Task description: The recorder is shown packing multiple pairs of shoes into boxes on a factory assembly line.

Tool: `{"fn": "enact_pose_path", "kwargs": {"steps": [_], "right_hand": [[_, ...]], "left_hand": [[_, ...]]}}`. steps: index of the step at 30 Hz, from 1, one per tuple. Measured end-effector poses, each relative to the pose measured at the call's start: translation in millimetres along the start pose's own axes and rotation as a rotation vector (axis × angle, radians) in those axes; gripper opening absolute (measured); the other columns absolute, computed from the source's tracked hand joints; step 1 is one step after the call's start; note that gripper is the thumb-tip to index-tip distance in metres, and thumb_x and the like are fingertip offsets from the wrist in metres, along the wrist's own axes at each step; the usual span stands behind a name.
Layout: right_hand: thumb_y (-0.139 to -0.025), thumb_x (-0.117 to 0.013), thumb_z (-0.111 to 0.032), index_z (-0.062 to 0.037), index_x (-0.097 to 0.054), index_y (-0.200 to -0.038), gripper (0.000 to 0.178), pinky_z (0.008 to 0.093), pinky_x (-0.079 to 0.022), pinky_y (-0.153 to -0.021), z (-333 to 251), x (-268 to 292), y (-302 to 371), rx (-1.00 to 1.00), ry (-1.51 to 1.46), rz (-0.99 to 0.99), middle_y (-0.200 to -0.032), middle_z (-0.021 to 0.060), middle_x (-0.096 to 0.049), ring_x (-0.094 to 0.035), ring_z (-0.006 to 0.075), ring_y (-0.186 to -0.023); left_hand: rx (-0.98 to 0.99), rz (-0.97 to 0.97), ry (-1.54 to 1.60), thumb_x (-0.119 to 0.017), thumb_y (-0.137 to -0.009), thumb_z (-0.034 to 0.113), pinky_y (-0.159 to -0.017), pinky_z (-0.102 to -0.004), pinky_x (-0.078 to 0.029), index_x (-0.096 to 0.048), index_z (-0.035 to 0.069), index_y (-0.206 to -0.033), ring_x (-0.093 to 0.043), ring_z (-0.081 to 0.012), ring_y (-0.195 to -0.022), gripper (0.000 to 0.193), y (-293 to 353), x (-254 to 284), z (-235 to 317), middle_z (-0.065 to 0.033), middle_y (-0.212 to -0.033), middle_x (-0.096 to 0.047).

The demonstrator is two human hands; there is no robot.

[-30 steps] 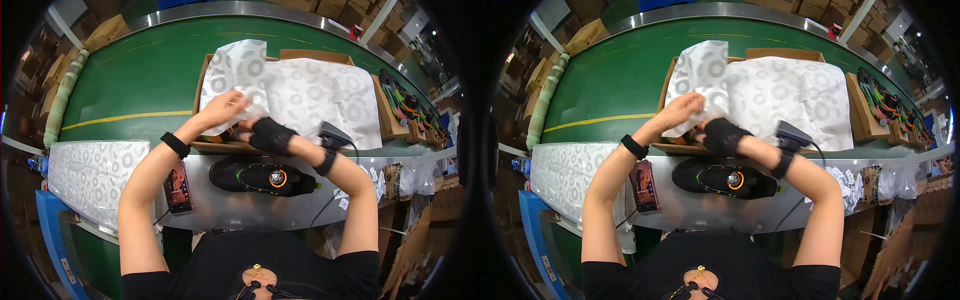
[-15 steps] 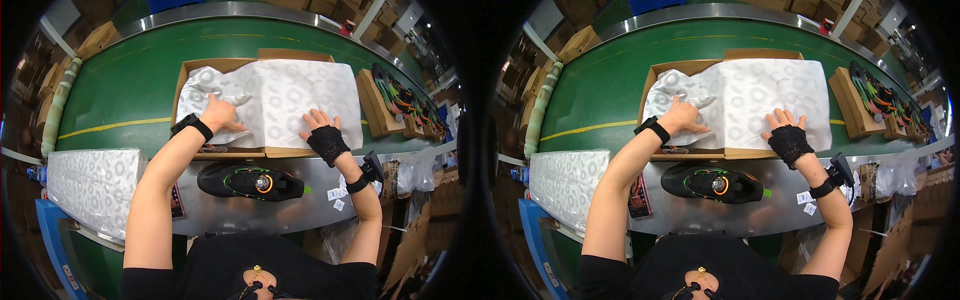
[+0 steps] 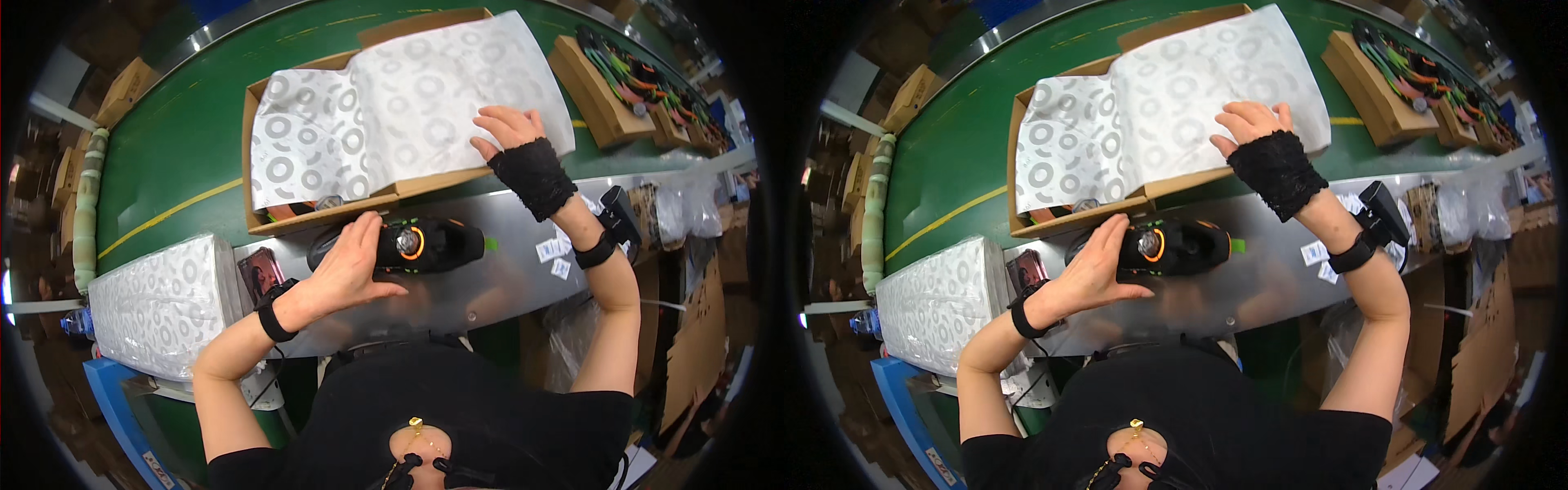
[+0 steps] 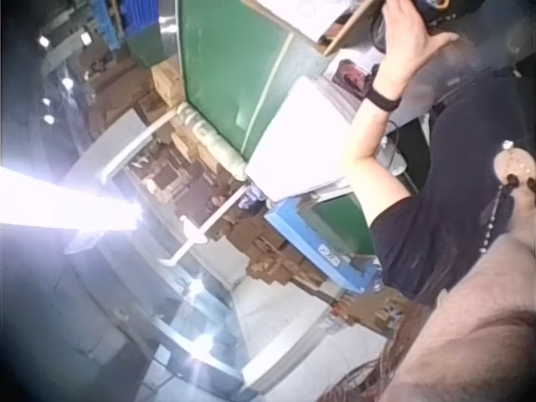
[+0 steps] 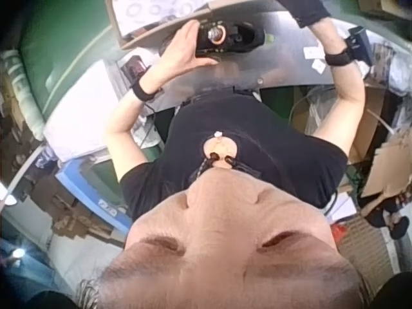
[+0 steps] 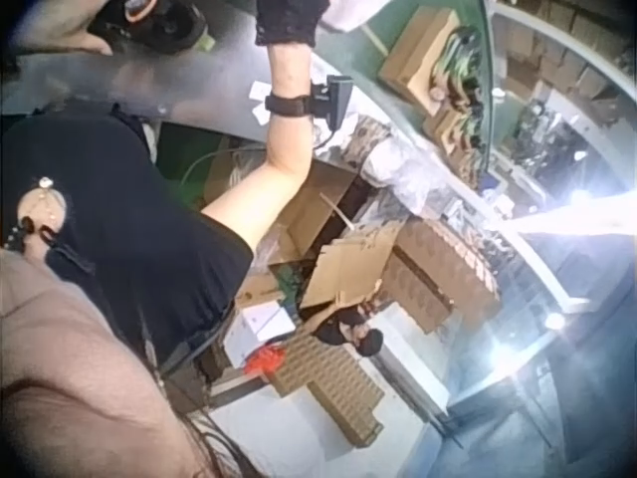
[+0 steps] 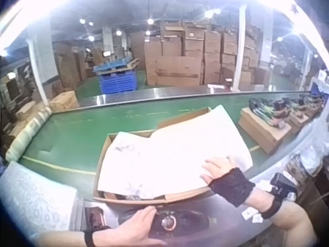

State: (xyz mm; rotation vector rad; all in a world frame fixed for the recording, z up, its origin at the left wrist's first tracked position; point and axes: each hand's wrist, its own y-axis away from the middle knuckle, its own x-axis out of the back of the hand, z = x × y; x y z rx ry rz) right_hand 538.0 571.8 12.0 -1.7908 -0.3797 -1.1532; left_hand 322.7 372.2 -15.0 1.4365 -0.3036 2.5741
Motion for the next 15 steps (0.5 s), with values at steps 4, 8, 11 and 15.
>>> {"fn": "enact_pose_path", "kwargs": {"steps": [4, 8, 11, 15], "right_hand": [[-0.072, -0.064, -0.022, -0.0099, -0.059, -0.091, 0.022, 0.0427, -0.034, -0.082, -2.3, 8.2, 10.1, -0.004, -0.009, -0.001, -0.101, 0.005, -0.058, -0.053, 0.0208, -0.095], [-0.073, -0.064, -0.02, -0.0083, -0.06, -0.087, 0.019, 0.0398, -0.035, -0.081, -1.2, 12.1, 19.0, 0.008, -0.047, 0.033, -0.098, 0.0068, -0.059, -0.054, 0.0212, -0.093], [-0.072, -0.063, -0.013, -0.0052, -0.059, -0.087, 0.017, 0.0356, -0.04, -0.078, -4.9, 29.2, 21.9, 0.036, -0.141, 0.074, -0.097, 0.0088, -0.06, -0.055, 0.0234, -0.091], [-0.071, -0.06, -0.002, -0.0014, -0.059, -0.083, 0.011, 0.0334, -0.047, -0.072, -15.6, 43.9, 27.0, -0.044, -0.355, 0.17, -0.088, 0.0126, -0.06, -0.058, 0.0285, -0.082]], "left_hand": [[-0.03, -0.007, -0.059, -0.078, -0.054, 0.034, -0.093, -0.0408, -0.035, -0.035, -0.01, -0.115, -0.04, -0.0369, -0.11, 0.087, -17.4, -16.1, 3.8, -0.0258, -0.118, -0.039], [-0.044, 0.07, 0.035, -0.079, -0.052, 0.028, -0.087, -0.0398, -0.037, -0.047, -0.002, -0.106, -0.046, -0.0344, -0.101, 0.069, -27.4, -29.5, -10.1, -0.0195, -0.11, -0.048], [0.117, 0.161, 0.295, -0.078, -0.056, 0.023, -0.083, -0.0342, -0.042, -0.053, -0.002, -0.102, -0.055, -0.0248, -0.092, 0.058, -11.3, -3.9, -4.8, -0.0142, -0.098, -0.058], [0.393, 0.202, 0.895, -0.074, -0.06, 0.011, -0.082, -0.0275, -0.043, -0.053, -0.003, -0.104, -0.056, -0.0129, -0.088, 0.051, 20.2, 43.5, -11.7, -0.0063, -0.097, -0.06]]}}
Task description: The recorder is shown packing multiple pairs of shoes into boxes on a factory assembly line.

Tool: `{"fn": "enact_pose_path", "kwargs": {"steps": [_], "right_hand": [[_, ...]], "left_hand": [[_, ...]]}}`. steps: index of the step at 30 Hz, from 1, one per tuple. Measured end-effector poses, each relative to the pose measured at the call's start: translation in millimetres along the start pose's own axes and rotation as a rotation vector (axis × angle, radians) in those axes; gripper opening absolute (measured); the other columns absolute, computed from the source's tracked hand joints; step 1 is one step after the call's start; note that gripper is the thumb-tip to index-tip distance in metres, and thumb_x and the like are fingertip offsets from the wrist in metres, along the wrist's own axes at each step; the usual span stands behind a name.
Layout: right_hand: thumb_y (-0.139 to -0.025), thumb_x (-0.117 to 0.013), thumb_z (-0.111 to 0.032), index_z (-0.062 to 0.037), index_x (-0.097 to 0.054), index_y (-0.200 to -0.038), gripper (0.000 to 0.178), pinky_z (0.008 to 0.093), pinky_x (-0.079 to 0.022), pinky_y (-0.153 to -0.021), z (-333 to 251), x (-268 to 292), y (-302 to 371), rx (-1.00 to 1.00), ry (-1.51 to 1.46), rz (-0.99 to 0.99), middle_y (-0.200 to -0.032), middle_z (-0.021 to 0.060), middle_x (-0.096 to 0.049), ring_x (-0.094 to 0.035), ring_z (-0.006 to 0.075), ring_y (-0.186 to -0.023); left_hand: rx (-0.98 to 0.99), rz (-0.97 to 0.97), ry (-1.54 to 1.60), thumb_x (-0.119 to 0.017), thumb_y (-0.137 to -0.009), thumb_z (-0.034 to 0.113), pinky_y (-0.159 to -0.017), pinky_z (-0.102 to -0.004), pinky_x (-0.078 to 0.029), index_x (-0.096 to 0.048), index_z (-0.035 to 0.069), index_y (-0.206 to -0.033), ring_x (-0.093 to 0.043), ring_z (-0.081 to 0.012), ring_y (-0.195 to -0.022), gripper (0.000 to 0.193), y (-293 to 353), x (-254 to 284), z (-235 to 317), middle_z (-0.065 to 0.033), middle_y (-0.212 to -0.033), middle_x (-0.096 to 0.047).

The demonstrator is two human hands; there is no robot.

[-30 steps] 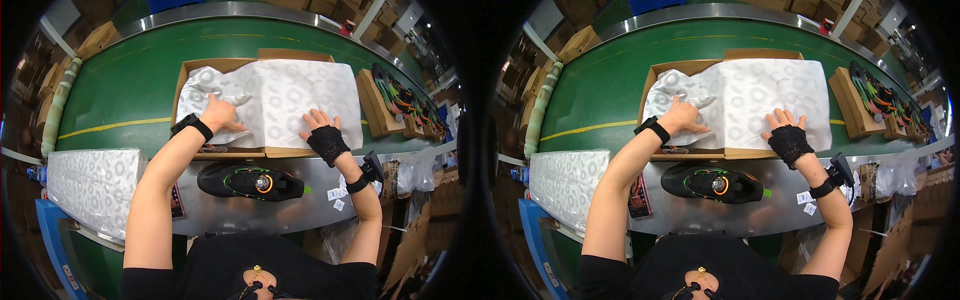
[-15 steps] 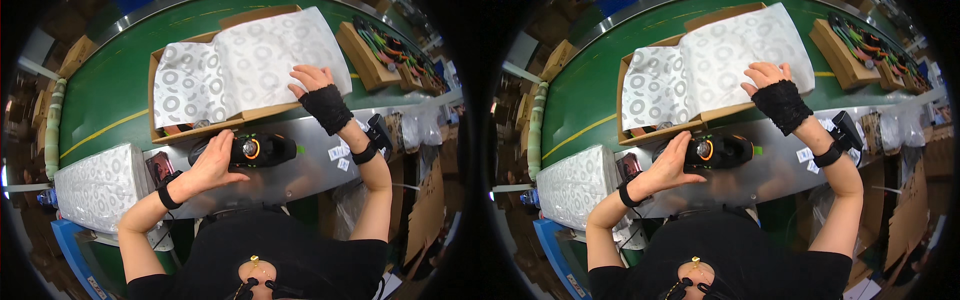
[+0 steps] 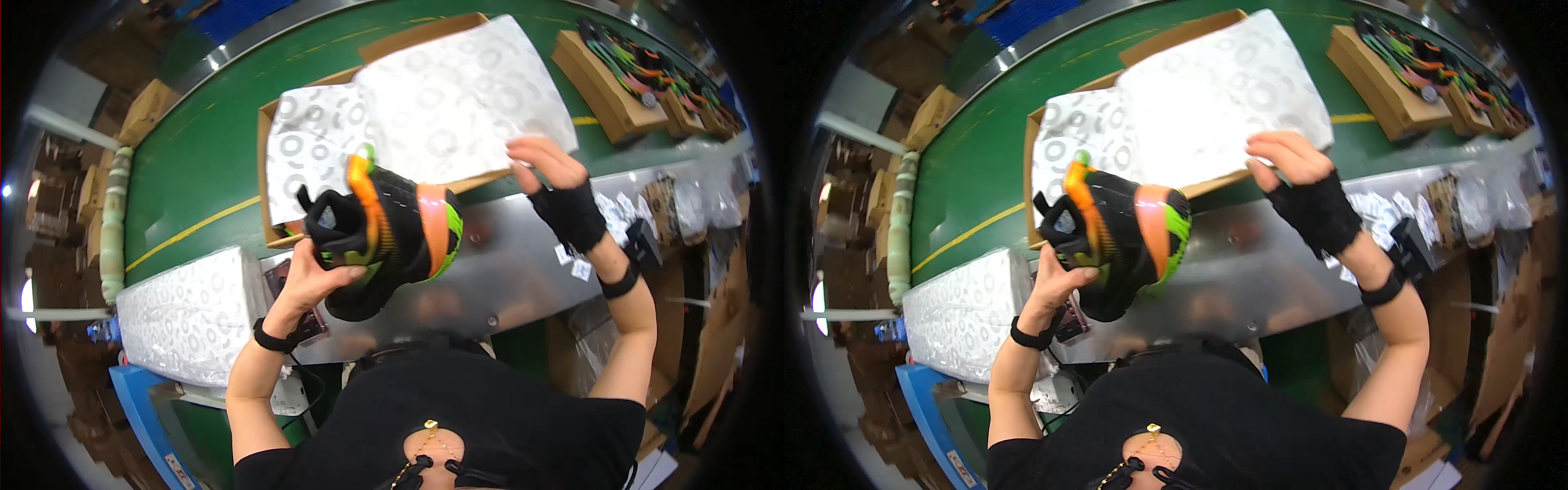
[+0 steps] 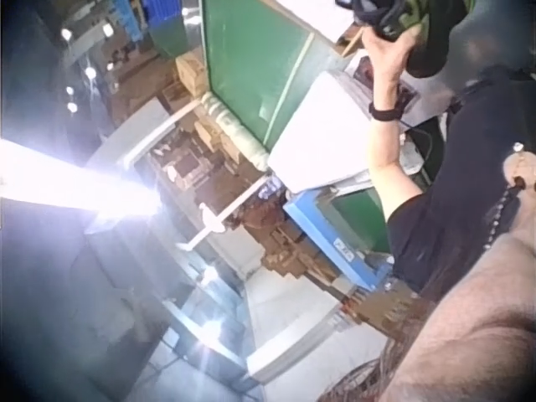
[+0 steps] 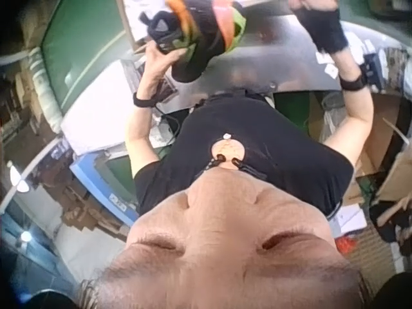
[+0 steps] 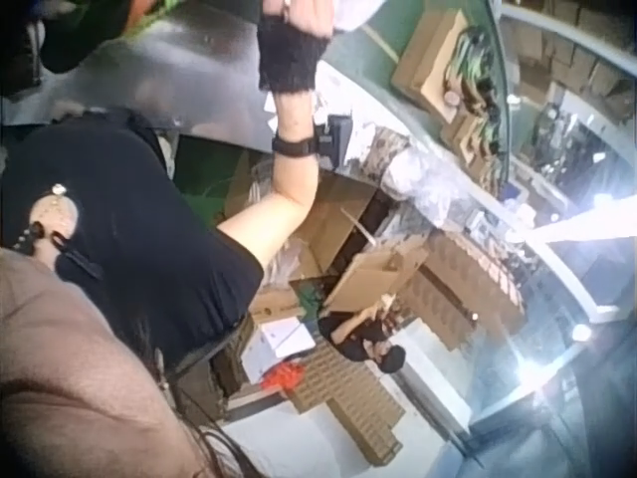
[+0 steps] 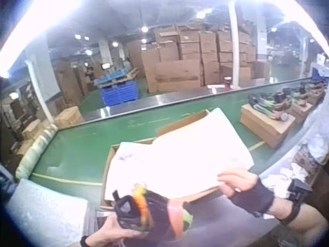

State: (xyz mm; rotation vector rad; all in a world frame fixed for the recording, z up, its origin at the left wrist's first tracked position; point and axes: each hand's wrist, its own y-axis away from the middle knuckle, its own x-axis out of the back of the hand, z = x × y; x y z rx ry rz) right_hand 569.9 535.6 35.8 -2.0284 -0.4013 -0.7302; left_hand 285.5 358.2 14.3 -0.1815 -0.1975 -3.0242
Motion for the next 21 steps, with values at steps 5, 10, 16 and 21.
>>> {"fn": "enact_pose_path", "kwargs": {"steps": [5, 10, 16, 21], "right_hand": [[-0.07, -0.06, 0.002, 0.0001, -0.058, -0.078, 0.008, 0.0328, -0.048, -0.068, -13.2, -2.8, 15.5, 0.055, -0.074, 0.026, -0.08, 0.0116, -0.059, -0.058, 0.0268, -0.076], [-0.072, -0.063, -0.006, -0.0002, -0.058, -0.088, 0.018, 0.0319, -0.047, -0.072, -21.7, -37.8, 41.3, -0.029, -0.365, -0.399, -0.086, 0.0127, -0.06, -0.059, 0.025, -0.082], [-0.074, -0.067, -0.023, -0.0004, -0.043, -0.116, 0.054, 0.0301, -0.044, -0.079, -23.3, -114.2, 58.2, -0.942, -1.162, -0.366, -0.107, 0.0104, -0.054, -0.05, 0.0172, -0.099], [-0.072, -0.067, -0.015, 0.0006, -0.048, -0.107, 0.042, 0.0307, -0.043, -0.071, -29.6, -132.9, 9.1, -1.343, -1.3, 0.177, -0.098, 0.0063, -0.053, -0.049, 0.0144, -0.084]], "left_hand": [[-0.039, 0.171, 0.23, -0.069, -0.068, 0.022, -0.082, -0.0289, -0.044, -0.05, -0.003, -0.11, -0.056, -0.0162, -0.09, 0.053, -14.7, 41.7, 11.2, -0.0079, -0.101, -0.058], [0.112, 0.181, 0.67, -0.056, -0.083, 0.028, -0.079, -0.0333, -0.048, -0.049, 0.001, -0.113, -0.059, -0.0202, -0.09, 0.041, -87.9, 74.2, 8.4, -0.0108, -0.105, -0.057], [0.341, 0.247, 0.736, -0.051, -0.083, 0.042, -0.083, -0.0393, -0.044, -0.049, 0.005, -0.113, -0.055, -0.0223, -0.098, 0.048, -180.8, 66.6, -56.7, -0.0107, -0.109, -0.056], [0.627, 0.137, 0.455, -0.036, -0.089, 0.047, -0.096, -0.052, -0.028, -0.036, 0.004, -0.125, -0.039, -0.0322, -0.116, 0.057, -189.8, 39.4, -46.8, -0.0176, -0.126, -0.041]]}}
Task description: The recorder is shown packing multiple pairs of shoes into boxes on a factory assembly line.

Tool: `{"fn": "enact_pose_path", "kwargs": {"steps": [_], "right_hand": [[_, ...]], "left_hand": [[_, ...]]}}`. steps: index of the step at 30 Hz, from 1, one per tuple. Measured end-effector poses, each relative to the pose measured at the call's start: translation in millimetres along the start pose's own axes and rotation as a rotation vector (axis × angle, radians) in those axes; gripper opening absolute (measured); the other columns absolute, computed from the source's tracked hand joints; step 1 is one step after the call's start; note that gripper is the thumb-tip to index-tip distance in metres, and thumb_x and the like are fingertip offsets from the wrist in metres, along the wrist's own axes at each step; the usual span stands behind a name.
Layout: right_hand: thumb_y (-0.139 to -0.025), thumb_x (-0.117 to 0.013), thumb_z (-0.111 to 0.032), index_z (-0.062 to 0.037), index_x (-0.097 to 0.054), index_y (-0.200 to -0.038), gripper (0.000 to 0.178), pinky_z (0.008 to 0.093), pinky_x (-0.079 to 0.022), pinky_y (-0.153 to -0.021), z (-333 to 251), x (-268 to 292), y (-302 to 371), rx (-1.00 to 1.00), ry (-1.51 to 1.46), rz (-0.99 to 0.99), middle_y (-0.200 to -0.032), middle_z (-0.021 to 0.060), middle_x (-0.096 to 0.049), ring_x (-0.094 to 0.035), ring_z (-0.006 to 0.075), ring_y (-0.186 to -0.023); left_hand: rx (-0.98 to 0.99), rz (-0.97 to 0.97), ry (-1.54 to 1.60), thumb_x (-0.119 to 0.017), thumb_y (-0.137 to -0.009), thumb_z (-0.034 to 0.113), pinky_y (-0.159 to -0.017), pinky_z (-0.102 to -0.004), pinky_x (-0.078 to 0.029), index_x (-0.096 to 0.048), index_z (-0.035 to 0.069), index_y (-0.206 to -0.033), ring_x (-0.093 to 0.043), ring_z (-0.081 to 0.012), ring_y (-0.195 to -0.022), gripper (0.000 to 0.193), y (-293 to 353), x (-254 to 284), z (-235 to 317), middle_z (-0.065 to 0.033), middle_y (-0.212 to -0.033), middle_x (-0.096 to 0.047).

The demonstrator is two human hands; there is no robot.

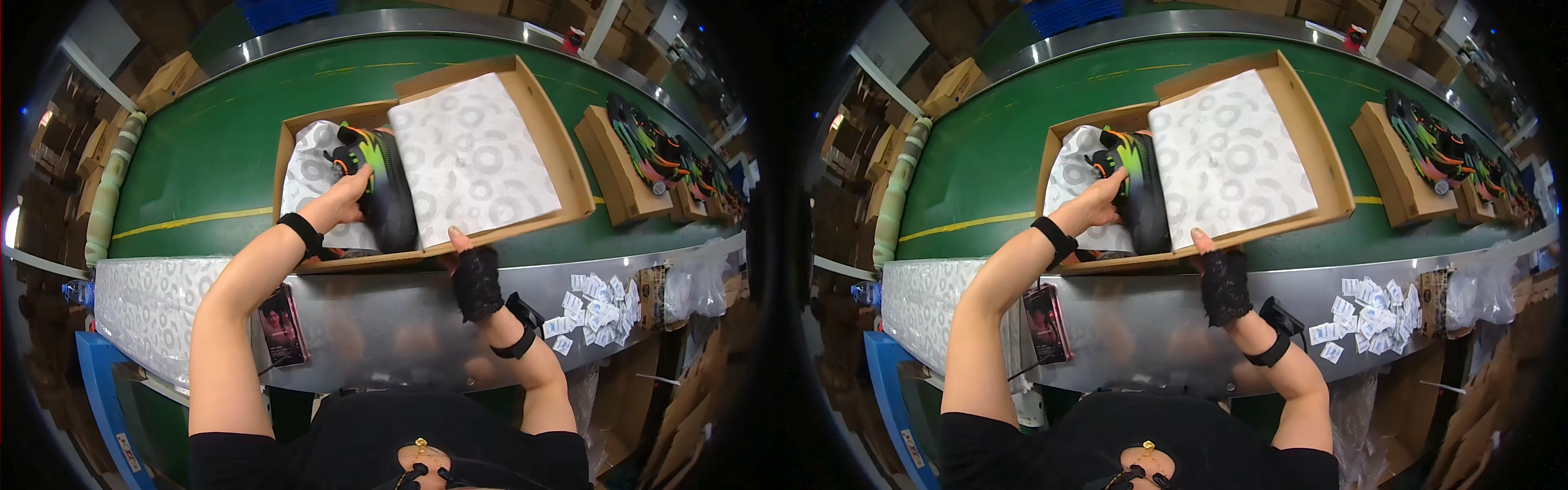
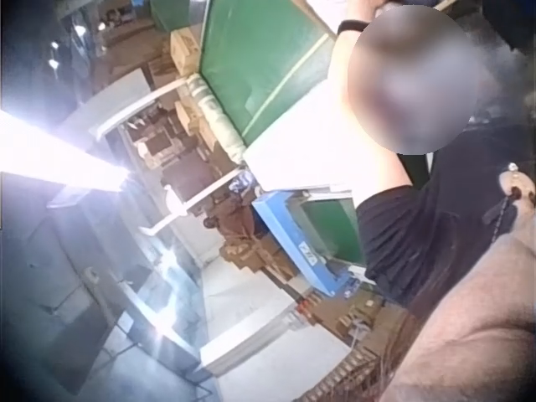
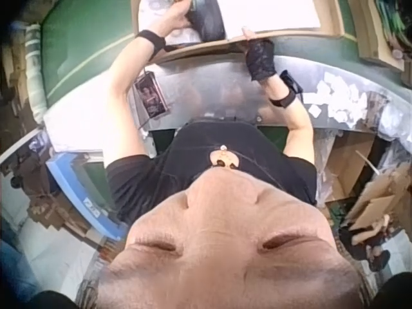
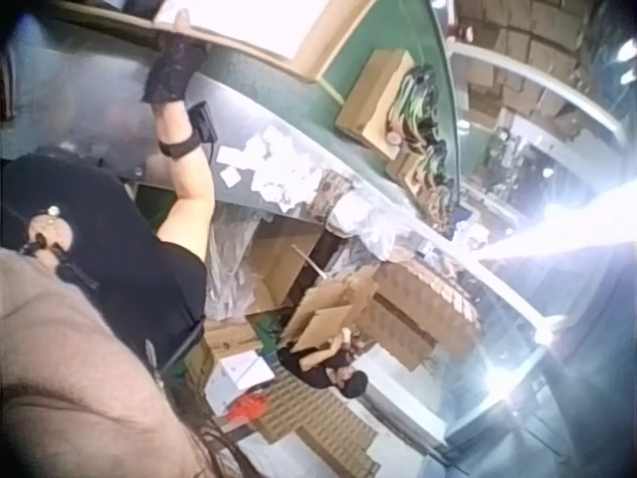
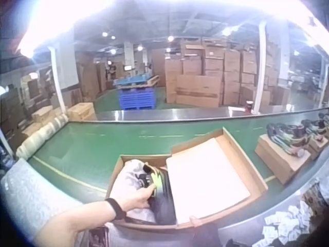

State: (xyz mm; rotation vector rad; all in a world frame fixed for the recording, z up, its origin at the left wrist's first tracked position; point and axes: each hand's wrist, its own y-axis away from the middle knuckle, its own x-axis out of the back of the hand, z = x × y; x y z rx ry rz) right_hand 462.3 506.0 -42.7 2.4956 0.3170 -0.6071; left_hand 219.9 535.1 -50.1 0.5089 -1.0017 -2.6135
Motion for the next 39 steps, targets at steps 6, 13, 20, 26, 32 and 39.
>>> {"fn": "enact_pose_path", "kwargs": {"steps": [6, 13, 20, 26, 32, 39], "right_hand": [[-0.066, -0.055, 0.002, -0.0011, -0.036, -0.123, 0.06, 0.032, -0.036, -0.087, -23.9, 1.5, -36.8, 0.958, 0.659, -0.022, -0.114, 0.014, -0.046, -0.047, 0.0227, -0.104], [-0.075, -0.047, -0.006, -0.0251, -0.044, -0.122, 0.052, 0.0523, -0.027, -0.086, 1.9, 0.6, -70.9, 1.421, 1.933, -0.011, -0.127, 0.007, -0.041, -0.04, 0.0269, -0.115], [-0.075, -0.047, -0.006, -0.0281, -0.045, -0.122, 0.051, 0.0549, -0.028, -0.085, 10.0, 20.0, -58.2, 1.398, 1.915, -0.058, -0.128, 0.0085, -0.041, -0.041, 0.0287, -0.115], [-0.072, -0.049, -0.003, -0.0235, -0.048, -0.119, 0.051, 0.0517, -0.03, -0.085, -17.5, 14.2, -62.7, 1.342, 1.961, -0.201, -0.125, 0.0097, -0.043, -0.043, 0.0291, -0.113], [-0.065, -0.052, -0.001, -0.0185, -0.051, -0.117, 0.055, 0.0401, -0.035, -0.087, -67.4, -27.7, -36.2, 1.519, 1.849, -0.32, -0.118, 0.0102, -0.05, -0.048, 0.0284, -0.106], [-0.073, -0.055, 0.002, -0.0044, -0.036, -0.127, 0.057, 0.037, -0.034, -0.096, -72.0, -39.3, 5.7, 1.612, 1.408, -0.216, -0.127, 0.016, -0.04, -0.04, 0.0313, -0.116]], "left_hand": [[-0.183, -0.151, 0.236, -0.042, -0.089, 0.03, -0.092, -0.0464, -0.038, -0.036, -0.009, -0.117, -0.046, -0.0396, -0.107, 0.048, 62.5, 18.9, 7.4, -0.0293, -0.118, -0.042], [-0.362, 0.541, 0.011, -0.037, -0.087, 0.05, -0.081, -0.0429, -0.041, -0.047, -0.004, -0.111, -0.05, -0.0227, -0.1, 0.06, 74.2, 75.9, -13.6, -0.0148, -0.112, -0.051], [-0.483, 0.316, -0.163, -0.048, -0.078, 0.058, -0.065, -0.0347, -0.046, -0.056, -0.003, -0.099, -0.054, -0.0181, -0.083, 0.065, 58.5, 55.3, -53.8, -0.0116, -0.09, -0.057], [-0.195, 0.233, -0.104, -0.051, -0.074, 0.058, -0.079, -0.0419, -0.04, -0.048, 0.001, -0.114, -0.048, -0.0237, -0.1, 0.07, 28.2, 76.1, -49.4, -0.0138, -0.111, -0.05], [-0.291, -0.041, 0.332, -0.049, -0.077, 0.048, -0.08, -0.0333, -0.045, -0.046, 0.001, -0.115, -0.055, -0.0221, -0.094, 0.061, 50.1, 67.6, -23.8, -0.0139, -0.105, -0.055], [-0.575, 0.155, 0.296, -0.046, -0.078, 0.046, -0.075, -0.0318, -0.048, -0.047, -0.001, -0.112, -0.059, -0.0212, -0.086, 0.058, 174.0, 97.4, -33.0, -0.0115, -0.101, -0.057]]}}
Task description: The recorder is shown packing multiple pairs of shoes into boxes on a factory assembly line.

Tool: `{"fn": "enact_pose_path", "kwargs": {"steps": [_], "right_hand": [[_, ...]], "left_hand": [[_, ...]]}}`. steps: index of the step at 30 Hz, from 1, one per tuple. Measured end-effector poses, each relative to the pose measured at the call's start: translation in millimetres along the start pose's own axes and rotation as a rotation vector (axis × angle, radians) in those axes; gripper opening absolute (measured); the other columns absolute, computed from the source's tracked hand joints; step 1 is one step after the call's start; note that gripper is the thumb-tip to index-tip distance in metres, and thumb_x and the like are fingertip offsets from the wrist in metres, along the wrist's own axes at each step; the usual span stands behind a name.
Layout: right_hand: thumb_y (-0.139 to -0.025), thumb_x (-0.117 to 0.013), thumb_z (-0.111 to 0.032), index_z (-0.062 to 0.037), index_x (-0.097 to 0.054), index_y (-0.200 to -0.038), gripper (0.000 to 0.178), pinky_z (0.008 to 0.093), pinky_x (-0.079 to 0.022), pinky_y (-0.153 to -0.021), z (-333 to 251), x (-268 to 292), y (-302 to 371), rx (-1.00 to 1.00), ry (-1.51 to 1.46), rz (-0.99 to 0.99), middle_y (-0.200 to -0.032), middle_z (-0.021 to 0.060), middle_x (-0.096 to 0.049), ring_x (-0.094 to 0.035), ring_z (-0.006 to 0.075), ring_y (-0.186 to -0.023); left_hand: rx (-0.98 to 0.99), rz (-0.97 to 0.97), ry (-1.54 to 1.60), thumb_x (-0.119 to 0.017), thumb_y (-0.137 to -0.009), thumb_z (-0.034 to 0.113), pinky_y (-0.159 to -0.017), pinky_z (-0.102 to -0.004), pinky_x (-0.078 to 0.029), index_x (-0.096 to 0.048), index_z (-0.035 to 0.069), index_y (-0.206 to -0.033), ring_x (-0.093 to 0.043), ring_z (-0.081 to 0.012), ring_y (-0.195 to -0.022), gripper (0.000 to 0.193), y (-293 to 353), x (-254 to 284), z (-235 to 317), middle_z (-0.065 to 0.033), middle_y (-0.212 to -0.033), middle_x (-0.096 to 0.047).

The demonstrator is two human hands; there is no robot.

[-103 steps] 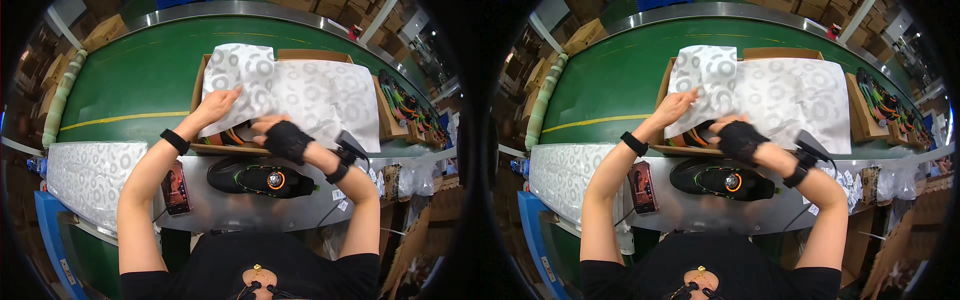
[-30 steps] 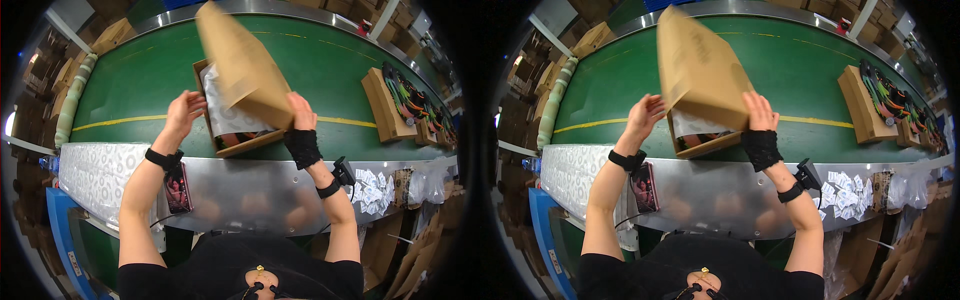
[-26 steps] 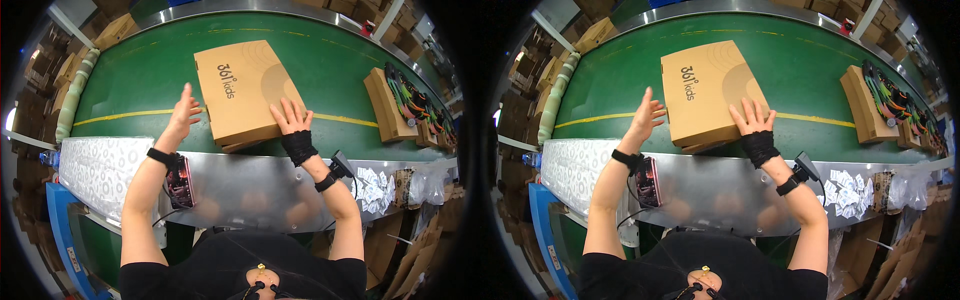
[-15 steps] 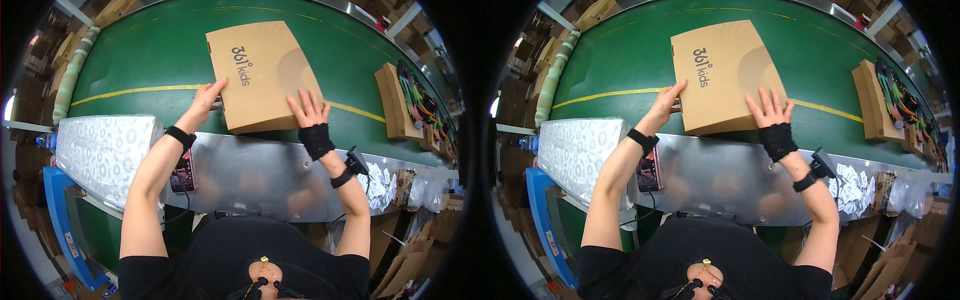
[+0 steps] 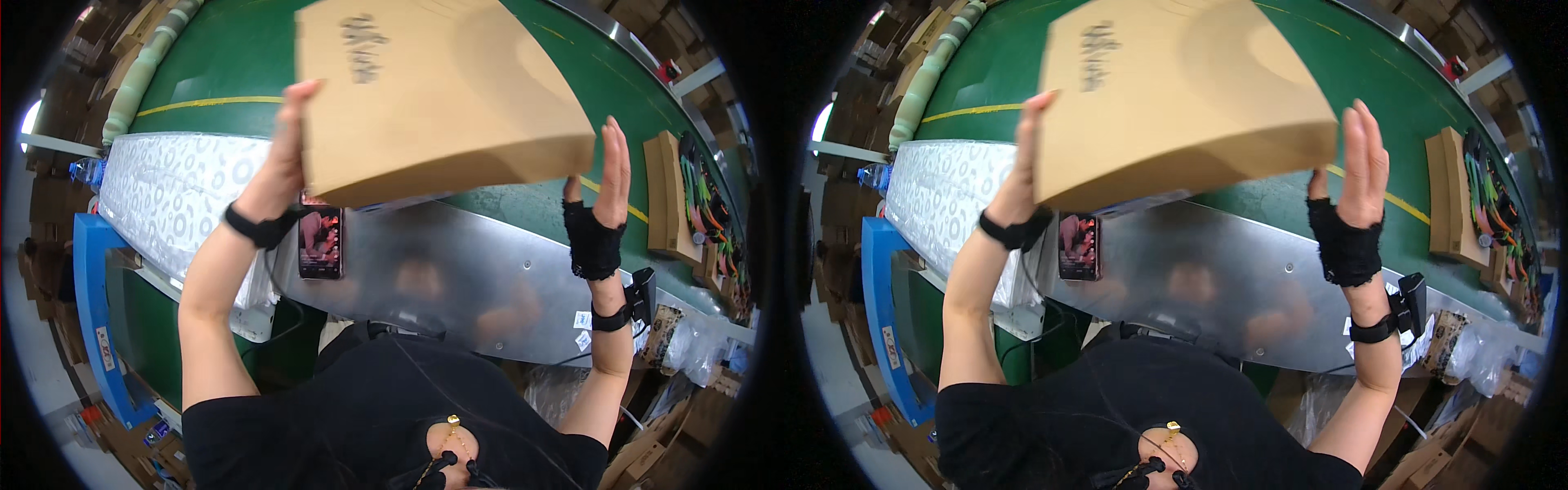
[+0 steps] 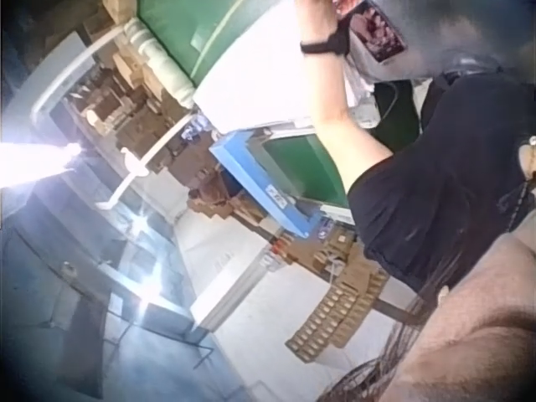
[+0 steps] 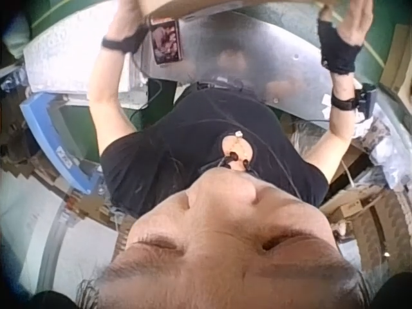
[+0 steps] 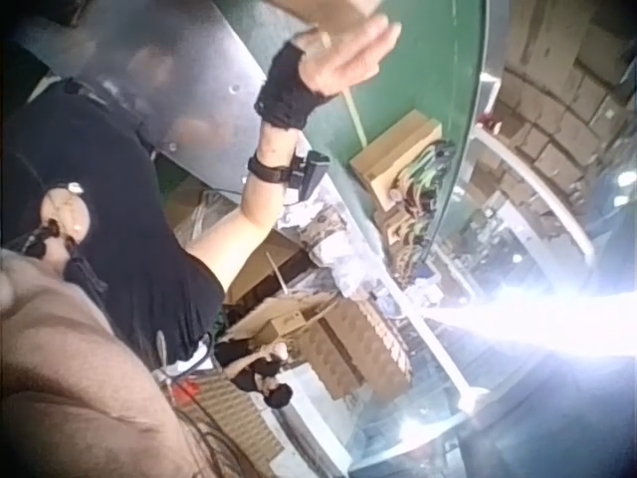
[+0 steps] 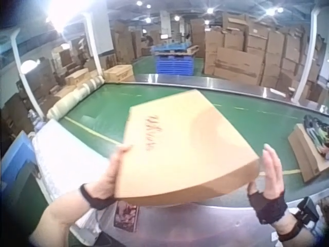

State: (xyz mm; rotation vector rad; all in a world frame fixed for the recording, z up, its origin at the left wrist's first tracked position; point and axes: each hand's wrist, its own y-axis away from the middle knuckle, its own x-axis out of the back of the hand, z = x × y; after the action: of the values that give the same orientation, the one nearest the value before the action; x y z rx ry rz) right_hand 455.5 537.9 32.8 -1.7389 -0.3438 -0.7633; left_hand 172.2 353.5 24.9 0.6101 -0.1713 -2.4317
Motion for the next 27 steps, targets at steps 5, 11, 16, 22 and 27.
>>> {"fn": "enact_pose_path", "kwargs": {"steps": [5, 11, 16, 22, 27], "right_hand": [[-0.073, -0.058, -0.005, -0.0059, -0.042, -0.122, 0.051, 0.037, -0.038, -0.092, 75.0, -4.5, 83.3, -0.241, 0.064, -0.349, -0.127, 0.0191, -0.037, -0.043, 0.0338, -0.112], [-0.083, -0.053, -0.019, -0.0041, -0.047, -0.116, 0.037, 0.0383, -0.038, -0.09, 165.3, 12.8, 189.5, -0.436, 0.258, -0.472, -0.117, 0.0208, -0.046, -0.045, 0.0355, -0.109], [-0.085, -0.047, -0.023, -0.0015, -0.049, -0.112, 0.034, 0.0401, -0.038, -0.088, 184.7, 27.9, 220.3, -0.646, 0.277, -0.543, -0.11, 0.0218, -0.05, -0.046, 0.0366, -0.104], [-0.086, -0.043, -0.021, -0.0013, -0.053, -0.106, 0.03, 0.0406, -0.036, -0.09, 192.6, 31.3, 256.3, -0.64, 0.404, -0.478, -0.111, 0.0191, -0.051, -0.047, 0.035, -0.102], [-0.085, -0.044, -0.018, -0.0025, -0.055, -0.102, 0.026, 0.0401, -0.038, -0.088, 172.5, 40.6, 251.3, -0.43, 0.505, -0.437, -0.103, 0.0172, -0.054, -0.049, 0.0338, -0.097]], "left_hand": [[-1.07, 0.591, -1.213, -0.047, -0.083, 0.035, -0.069, -0.0283, -0.051, -0.049, -0.001, -0.108, -0.06, -0.0193, -0.083, 0.044, 93.2, 121.9, 27.8, -0.0113, -0.094, -0.059], [-0.622, 0.804, 0.592, -0.06, -0.069, 0.039, -0.098, -0.0539, -0.027, -0.031, 0.003, -0.129, -0.034, -0.0364, -0.119, 0.075, 220.3, 160.8, 48.4, -0.0211, -0.13, -0.03], [-0.47, 0.738, 0.759, -0.057, -0.075, 0.039, -0.099, -0.0535, -0.026, -0.017, 0.0, -0.132, -0.033, -0.036, -0.119, 0.079, 212.5, 159.3, 25.8, -0.0236, -0.124, -0.035], [0.137, -0.251, -0.536, -0.051, -0.085, 0.023, -0.062, -0.0245, -0.046, -0.057, 0.001, -0.103, -0.055, -0.0101, -0.065, 0.029, 119.4, -21.3, -42.7, -0.0023, -0.076, -0.058], [-0.181, -1.383, -0.567, -0.052, -0.076, 0.022, -0.062, -0.0377, -0.045, -0.061, -0.001, -0.075, -0.058, -0.0305, -0.066, 0.025, 140.9, -188.3, -94.9, -0.0178, -0.071, -0.06]]}}
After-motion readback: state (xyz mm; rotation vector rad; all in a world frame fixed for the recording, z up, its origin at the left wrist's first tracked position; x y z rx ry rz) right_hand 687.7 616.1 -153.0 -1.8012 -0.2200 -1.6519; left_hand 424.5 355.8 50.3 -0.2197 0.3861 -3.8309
